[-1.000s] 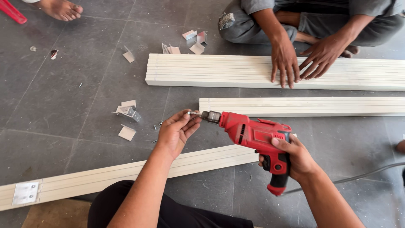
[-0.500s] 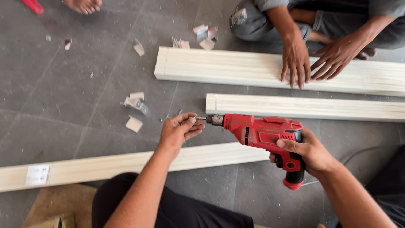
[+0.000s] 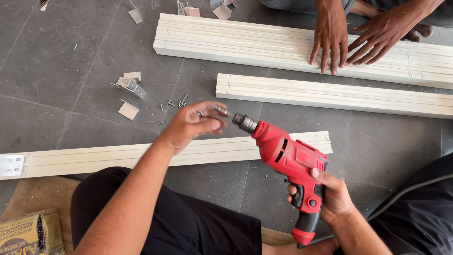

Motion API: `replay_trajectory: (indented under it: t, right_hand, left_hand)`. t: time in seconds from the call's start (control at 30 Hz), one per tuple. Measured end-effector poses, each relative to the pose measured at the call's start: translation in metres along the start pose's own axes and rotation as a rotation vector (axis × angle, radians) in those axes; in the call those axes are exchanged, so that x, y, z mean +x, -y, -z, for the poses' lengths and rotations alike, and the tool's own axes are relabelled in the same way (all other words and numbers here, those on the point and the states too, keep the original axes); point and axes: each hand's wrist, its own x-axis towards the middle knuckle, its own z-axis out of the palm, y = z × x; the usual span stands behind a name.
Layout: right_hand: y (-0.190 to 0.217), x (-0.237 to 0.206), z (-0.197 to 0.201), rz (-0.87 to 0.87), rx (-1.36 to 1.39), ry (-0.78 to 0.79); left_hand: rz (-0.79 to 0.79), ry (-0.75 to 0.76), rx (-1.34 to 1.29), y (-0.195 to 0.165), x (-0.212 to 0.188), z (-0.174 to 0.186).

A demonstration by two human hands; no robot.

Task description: The person uses a red power drill to attach metal brackets to long white wooden planks. They position the brackets, insert screws, and drive them in to secure the pieces together.

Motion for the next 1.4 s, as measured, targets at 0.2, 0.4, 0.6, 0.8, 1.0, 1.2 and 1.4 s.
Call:
replay_trajectory:
  t: [0.2, 0.4, 0.6, 0.8, 1.0, 1.2, 1.4]
  right_hand:
    - [0.04, 0.0, 0.001, 0.219, -0.062, -0.035]
    - [0.08, -0.014, 0.012, 0.461, -0.013, 0.087]
    - [0.098, -0.046, 0.045, 0.55, 0.019, 0.021]
    - [0.108, -0.086, 0.076, 0.579, 0.014, -0.039]
    - [0.112, -0.118, 0.096, 0.62, 0.024, -0.069]
    - [0.11, -0.129, 0.111, 0.61, 0.064, -0.133]
    - [0.111, -0.123, 0.127, 0.601, 0.124, -0.136]
  left_hand:
    - [0.134, -0.877, 0.355, -0.002, -0.011, 0.109]
    - [0.352, -1.032, 1.044, 0.022, -0.013, 0.154]
    - [0.466, -1.098, 1.051, 0.031, -0.007, 0.133]
    - [-0.07, -1.033, 0.395, 0.01, -0.007, 0.082]
    - [-0.248, -0.567, 0.68, 0.063, 0.035, -0.109]
    - [-0.531, -0.165, 1.039, 0.109, 0.077, -0.24]
    - [-0.555, -0.056, 1.148, 0.125, 0.088, -0.249]
